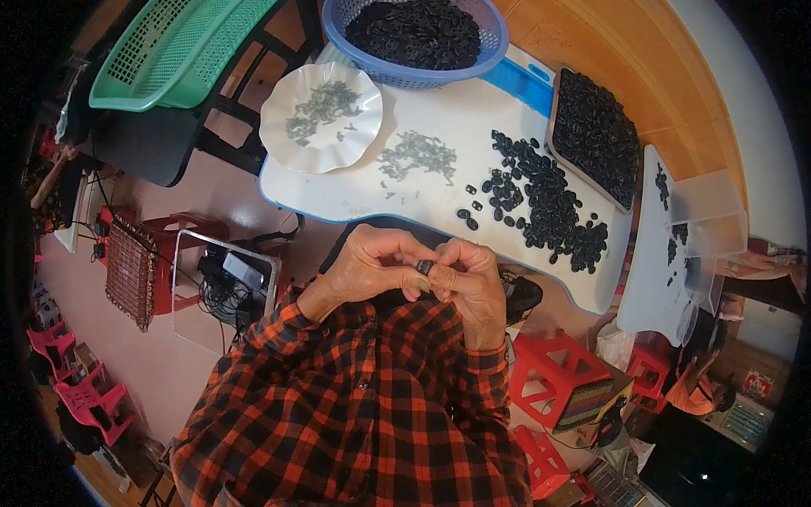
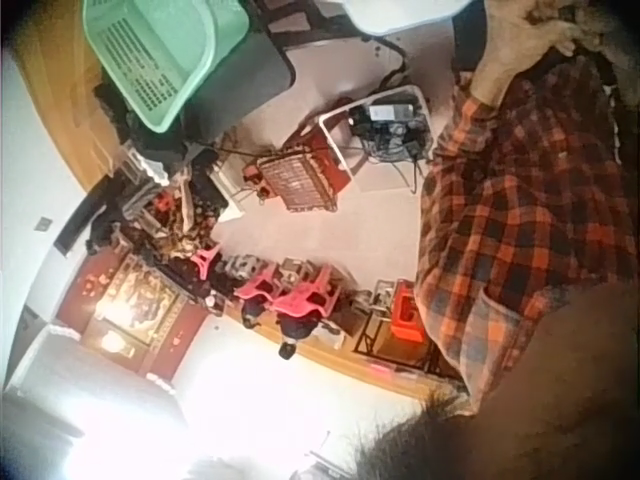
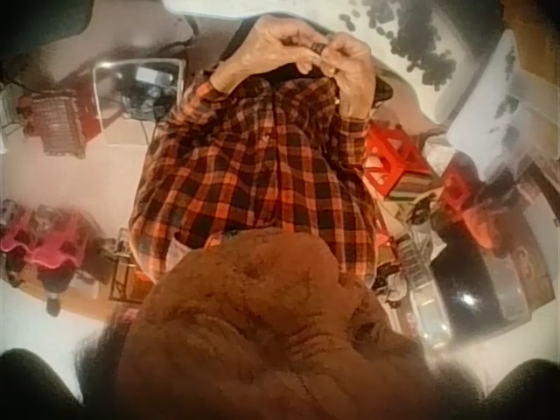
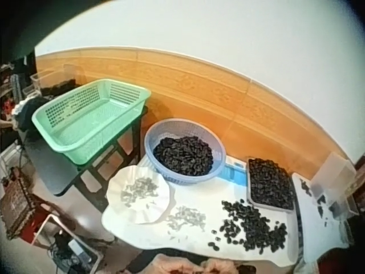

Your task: The person assembles small plastic components by joining pins and plastic pieces together by hand.

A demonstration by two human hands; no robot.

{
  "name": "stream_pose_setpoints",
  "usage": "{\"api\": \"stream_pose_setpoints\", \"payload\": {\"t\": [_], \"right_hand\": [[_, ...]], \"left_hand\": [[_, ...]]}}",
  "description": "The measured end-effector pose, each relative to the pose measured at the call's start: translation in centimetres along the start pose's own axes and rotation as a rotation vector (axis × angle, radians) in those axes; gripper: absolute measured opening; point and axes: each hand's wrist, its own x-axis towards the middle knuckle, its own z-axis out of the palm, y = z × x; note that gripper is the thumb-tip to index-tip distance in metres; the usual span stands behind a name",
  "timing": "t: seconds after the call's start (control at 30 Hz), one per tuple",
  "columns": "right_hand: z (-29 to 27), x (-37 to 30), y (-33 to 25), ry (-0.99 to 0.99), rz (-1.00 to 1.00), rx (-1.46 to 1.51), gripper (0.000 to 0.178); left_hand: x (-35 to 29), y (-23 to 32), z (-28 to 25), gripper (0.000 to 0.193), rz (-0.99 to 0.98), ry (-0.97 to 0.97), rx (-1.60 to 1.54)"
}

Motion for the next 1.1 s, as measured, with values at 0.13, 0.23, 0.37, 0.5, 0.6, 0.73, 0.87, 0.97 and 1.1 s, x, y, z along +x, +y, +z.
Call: {"api": "stream_pose_setpoints", "payload": {"t": [0.13, 0.23, 0.37, 0.5, 0.6, 0.73, 0.87, 0.97, 1.1], "right_hand": [[-0.2, -0.1, 0.0, -0.01, 0.012, 0.039, 0.018], [-0.4, -0.2, 0.0, -0.003, 0.025, 0.057, 0.018], [-0.5, -0.2, 0.1, 0.0, 0.038, 0.088, 0.018], [-1.0, -0.3, 0.2, 0.006, 0.071, 0.089, 0.019], [-1.1, -0.5, 0.0, 0.0, 0.076, 0.085, 0.019], [-0.6, -0.5, -0.3, 0.032, 0.006, 0.033, 0.018], [-0.7, -0.9, -0.1, 0.061, -0.027, 0.024, 0.017], [-1.0, -1.1, 0.0, 0.03, -0.045, 0.063, 0.017], [-0.8, -1.0, 0.0, 0.024, -0.04, 0.043, 0.016]], "left_hand": [[0.2, 0.0, 0.1, 0.018, -0.008, -0.013, -0.019], [0.3, -0.1, 0.1, 0.017, -0.016, -0.015, -0.001], [0.4, -0.2, 0.0, 0.016, -0.043, -0.039, 0.005], [0.6, -0.7, 0.2, 0.017, -0.033, -0.061, -0.009], [0.6, -0.3, 0.4, 0.019, -0.039, -0.065, 0.035], [0.7, -0.1, 0.7, 0.021, -0.03, -0.02, -0.076], [0.7, 0.2, 0.8, 0.023, 0.024, 0.001, -0.002], [0.8, 0.0, 0.8, 0.024, 0.028, 0.007, -0.01], [0.7, -0.2, 0.7, 0.025, 0.024, 0.007, -0.035]]}}
